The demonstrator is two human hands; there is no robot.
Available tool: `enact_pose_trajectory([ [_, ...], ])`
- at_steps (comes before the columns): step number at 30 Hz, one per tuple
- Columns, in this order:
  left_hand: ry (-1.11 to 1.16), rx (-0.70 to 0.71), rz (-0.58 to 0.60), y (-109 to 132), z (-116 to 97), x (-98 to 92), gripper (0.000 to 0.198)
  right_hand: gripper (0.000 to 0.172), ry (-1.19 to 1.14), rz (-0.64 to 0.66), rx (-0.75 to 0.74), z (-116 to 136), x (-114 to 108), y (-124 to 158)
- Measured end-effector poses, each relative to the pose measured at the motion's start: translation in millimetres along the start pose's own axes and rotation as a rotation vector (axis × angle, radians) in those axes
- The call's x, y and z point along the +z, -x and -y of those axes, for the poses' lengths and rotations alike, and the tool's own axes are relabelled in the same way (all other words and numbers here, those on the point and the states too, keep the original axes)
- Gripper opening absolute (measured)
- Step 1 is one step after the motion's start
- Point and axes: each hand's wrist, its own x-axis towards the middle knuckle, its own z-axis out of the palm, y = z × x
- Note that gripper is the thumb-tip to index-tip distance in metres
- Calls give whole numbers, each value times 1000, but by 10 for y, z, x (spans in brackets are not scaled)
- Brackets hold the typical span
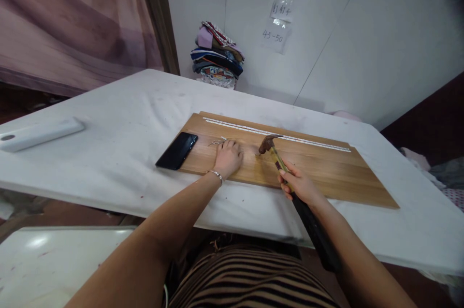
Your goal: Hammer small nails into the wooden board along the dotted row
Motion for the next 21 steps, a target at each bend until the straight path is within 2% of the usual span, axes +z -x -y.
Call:
enact_pose_trajectory([
  [10,-8,-3,19,7,-17,-47,27,73,-1,6,26,-25,23,-7],
  [21,2,-7,11,-3,-6,-24,25,69,2,0,-6,-9,-4,-8],
])
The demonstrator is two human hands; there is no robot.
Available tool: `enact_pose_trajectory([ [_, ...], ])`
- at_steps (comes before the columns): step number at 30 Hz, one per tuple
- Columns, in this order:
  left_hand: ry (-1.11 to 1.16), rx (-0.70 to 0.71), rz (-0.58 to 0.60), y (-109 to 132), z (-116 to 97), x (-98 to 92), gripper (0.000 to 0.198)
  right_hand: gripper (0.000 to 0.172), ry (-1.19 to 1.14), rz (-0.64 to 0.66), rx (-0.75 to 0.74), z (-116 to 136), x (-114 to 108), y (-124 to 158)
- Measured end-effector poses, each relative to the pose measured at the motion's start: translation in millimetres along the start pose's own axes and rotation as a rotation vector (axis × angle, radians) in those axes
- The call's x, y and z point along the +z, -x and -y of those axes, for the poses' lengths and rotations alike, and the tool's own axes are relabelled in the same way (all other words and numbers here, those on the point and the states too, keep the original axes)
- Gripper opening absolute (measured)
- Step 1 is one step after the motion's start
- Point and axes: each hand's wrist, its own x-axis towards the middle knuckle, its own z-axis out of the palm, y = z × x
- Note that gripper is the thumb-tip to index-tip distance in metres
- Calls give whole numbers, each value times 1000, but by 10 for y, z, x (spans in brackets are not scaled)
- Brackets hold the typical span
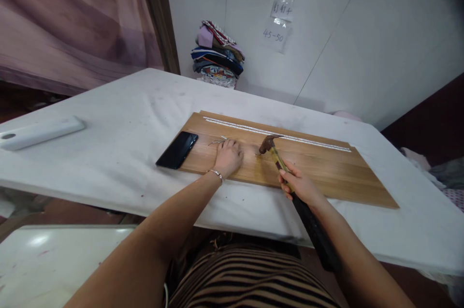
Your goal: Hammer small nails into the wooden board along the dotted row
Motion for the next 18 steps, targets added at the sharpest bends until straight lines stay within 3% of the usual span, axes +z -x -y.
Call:
enact_pose_trajectory([
  [18,-1,4,-7,-2,7,13,25,72,6,-6,34,3,34,8],
])
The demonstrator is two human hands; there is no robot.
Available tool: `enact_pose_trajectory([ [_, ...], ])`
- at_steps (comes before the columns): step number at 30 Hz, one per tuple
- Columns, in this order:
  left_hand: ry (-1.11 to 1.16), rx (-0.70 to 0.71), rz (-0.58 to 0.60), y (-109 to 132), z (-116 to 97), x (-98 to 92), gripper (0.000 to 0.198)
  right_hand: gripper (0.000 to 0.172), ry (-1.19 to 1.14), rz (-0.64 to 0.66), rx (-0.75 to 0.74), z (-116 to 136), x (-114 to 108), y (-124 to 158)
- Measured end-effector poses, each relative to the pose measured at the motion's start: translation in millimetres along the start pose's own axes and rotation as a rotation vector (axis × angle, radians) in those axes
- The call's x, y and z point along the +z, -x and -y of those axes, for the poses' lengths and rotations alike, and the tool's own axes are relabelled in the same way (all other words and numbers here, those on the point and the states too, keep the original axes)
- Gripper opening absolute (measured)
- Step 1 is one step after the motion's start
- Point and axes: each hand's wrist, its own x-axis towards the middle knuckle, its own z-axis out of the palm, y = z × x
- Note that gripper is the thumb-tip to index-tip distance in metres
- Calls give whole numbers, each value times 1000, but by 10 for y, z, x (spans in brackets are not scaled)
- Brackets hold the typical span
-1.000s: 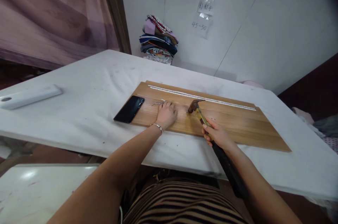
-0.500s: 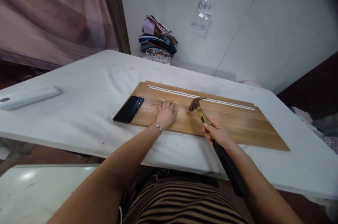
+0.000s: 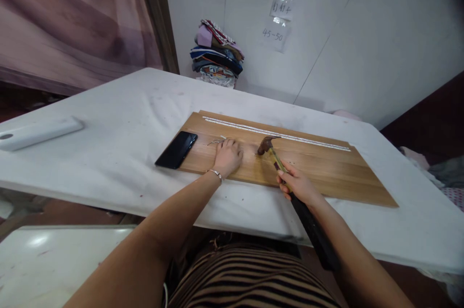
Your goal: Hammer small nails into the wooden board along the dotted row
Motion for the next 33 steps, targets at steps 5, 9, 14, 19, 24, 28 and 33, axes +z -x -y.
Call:
enact_pose_trajectory([
  [5,-17,0,3,2,-4,-7,25,69,-5,-1,-3,-5,-13,-10],
  [9,-7,-2,1,4,-7,-13,26,67,-2,-2,-19,2,-18,-5],
  [14,7,-5,3,3,4,3,26,67,-9,1,-13,12,0,-1],
  [19,5,0,-2,4,2,-4,25,67,-4,14,-4,6,-5,0],
  [24,6,0,9,7,-2,-16,27,69,-17,18,5,-7,-10,4],
  [28,-7,0,3,5,10,13,29,71,-35,13,-6,-17,-18,-2],
  [33,-20,-1,-11,2,18,37,27,69,-33,-5,-30,-8,-34,-10],
])
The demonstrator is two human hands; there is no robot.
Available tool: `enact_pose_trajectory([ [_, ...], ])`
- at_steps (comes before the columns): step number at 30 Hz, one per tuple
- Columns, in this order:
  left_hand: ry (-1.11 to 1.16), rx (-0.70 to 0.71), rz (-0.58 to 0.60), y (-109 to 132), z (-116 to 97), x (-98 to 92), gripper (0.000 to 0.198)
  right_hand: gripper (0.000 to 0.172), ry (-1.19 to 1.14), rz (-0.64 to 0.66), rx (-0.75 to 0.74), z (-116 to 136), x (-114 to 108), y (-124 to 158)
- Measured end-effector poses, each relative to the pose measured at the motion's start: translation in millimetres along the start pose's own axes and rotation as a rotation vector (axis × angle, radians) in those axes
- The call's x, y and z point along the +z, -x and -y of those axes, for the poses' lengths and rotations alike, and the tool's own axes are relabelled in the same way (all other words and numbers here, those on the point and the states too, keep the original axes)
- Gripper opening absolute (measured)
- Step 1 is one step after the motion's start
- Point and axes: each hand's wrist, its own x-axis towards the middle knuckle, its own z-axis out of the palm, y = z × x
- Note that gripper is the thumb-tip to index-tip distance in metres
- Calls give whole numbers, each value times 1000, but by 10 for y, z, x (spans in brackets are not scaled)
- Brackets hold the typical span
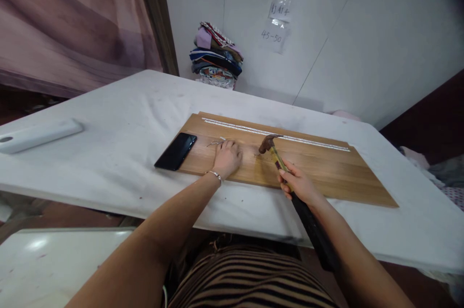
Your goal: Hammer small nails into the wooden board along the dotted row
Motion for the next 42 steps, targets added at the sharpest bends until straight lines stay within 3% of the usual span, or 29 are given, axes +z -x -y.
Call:
enact_pose_trajectory([
  [7,8,-4,9,2,-6,-22,28,75,0,9,30,1,34,13],
  [42,25,-5,24,0,-21,-45,28,74,-2,18,29,-20,33,8],
])
